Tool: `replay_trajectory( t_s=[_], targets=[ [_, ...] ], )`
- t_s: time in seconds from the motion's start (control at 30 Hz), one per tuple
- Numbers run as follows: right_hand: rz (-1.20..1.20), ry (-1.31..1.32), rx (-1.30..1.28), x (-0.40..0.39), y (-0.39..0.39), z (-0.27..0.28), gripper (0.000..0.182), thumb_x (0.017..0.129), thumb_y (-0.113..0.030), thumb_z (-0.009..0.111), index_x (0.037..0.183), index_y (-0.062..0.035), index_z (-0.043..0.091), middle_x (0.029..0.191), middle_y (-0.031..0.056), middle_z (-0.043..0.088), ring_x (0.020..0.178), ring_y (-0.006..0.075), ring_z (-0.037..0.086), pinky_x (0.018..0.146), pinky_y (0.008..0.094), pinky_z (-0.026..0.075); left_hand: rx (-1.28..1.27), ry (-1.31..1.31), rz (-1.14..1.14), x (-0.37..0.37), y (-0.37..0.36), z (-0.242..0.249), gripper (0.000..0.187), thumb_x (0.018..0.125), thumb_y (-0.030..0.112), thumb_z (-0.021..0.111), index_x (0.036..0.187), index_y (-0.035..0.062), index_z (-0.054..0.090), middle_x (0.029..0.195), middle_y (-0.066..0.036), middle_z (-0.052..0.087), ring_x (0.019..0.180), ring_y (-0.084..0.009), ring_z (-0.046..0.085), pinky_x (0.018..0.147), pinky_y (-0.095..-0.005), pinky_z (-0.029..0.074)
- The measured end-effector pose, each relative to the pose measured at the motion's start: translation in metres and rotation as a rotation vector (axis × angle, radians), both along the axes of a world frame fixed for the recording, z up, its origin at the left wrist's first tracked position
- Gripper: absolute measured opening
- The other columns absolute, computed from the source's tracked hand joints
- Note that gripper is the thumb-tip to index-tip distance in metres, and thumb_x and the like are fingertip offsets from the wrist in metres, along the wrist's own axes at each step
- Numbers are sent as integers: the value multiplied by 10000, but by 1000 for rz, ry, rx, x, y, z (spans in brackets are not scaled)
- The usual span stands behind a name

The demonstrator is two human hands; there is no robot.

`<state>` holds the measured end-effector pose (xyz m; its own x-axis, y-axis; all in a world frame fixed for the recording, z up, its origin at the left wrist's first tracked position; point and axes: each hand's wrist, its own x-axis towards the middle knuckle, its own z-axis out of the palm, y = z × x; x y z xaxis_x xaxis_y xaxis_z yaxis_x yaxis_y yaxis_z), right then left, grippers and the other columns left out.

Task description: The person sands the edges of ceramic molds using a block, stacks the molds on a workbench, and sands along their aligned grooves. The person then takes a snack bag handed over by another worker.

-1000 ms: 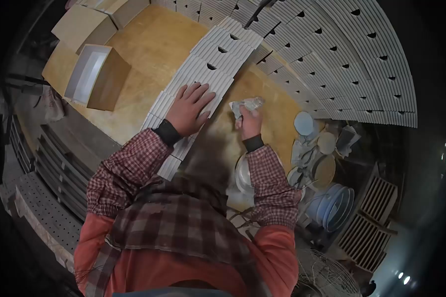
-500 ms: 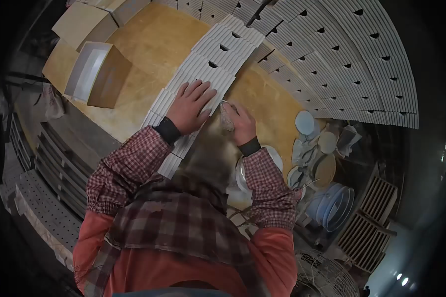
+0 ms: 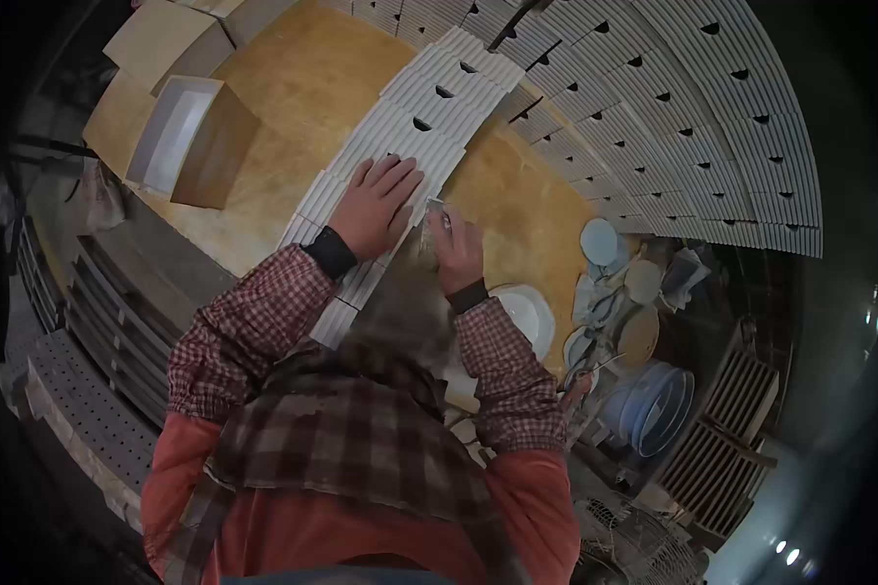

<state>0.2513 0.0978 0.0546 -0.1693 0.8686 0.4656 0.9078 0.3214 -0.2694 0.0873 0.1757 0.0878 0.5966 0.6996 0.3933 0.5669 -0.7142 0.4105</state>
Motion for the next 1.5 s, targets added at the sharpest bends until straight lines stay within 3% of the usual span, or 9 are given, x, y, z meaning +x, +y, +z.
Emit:
replay_trajectory(
  t_s=[0.2,0.4,0.63,0.97,1.13,1.3,1.37,1.43,1.5],
  targets=[
    [96,-96,-104,15,-3,23,434,683,-42,519,1117,-53,508,1119,120,483,816,282,521,702,370,428,-16,-19,5,0,0,0,351,770,153,509,1113,79,493,1190,-120,436,1135,-281,373,951,-439,274],
    [42,349,-137,16,1,41,377,652,74,552,1017,-21,573,995,121,543,876,285,560,777,297,442,-14,-24,-1,1,-1,-2,294,770,156,522,1060,111,548,1182,-132,442,1123,-305,379,950,-458,272],
    [136,-91,-221,15,8,45,388,650,-10,519,1036,-43,544,1045,92,514,785,274,524,697,351,442,-54,3,-18,1,0,-4,283,783,165,510,1061,123,547,1207,-125,428,1145,-309,363,967,-465,255],
    [152,-49,-212,16,11,43,412,644,-4,532,1054,-49,533,1046,89,508,734,284,520,678,371,435,-23,-9,-41,0,2,-4,281,778,174,505,1048,112,554,1204,-125,425,1141,-300,359,965,-467,248],
    [218,-275,-289,22,10,49,407,688,-52,504,1095,-41,494,1105,99,481,888,266,494,757,356,415,-48,-7,-11,3,-1,-3,289,779,173,507,1061,133,555,1221,-123,424,1159,-304,349,975,-474,243],
    [108,376,-254,29,8,48,368,641,47,524,1000,-20,569,994,133,550,876,305,543,733,334,448,-36,-17,-35,1,1,-5,302,786,162,502,1084,141,543,1213,-130,435,1143,-327,373,958,-484,261],
    [-43,673,-300,32,8,34,185,776,36,512,939,22,598,894,103,566,604,129,528,540,232,426,-27,-26,-60,1,2,-5,310,786,155,497,1093,144,541,1221,-137,428,1143,-338,371,955,-494,262],
    [-43,712,-277,31,5,24,160,822,0,487,935,25,597,868,84,561,569,96,508,513,217,416,-30,-8,-46,2,1,-4,306,782,154,501,1084,136,545,1211,-143,431,1139,-337,373,952,-498,262],
    [-21,610,-202,22,6,31,238,731,38,520,950,-8,600,898,134,567,707,240,553,621,291,445,-49,-11,-58,2,2,0,307,776,138,511,1081,124,546,1212,-147,432,1146,-336,365,951,-495,259]
  ],
)
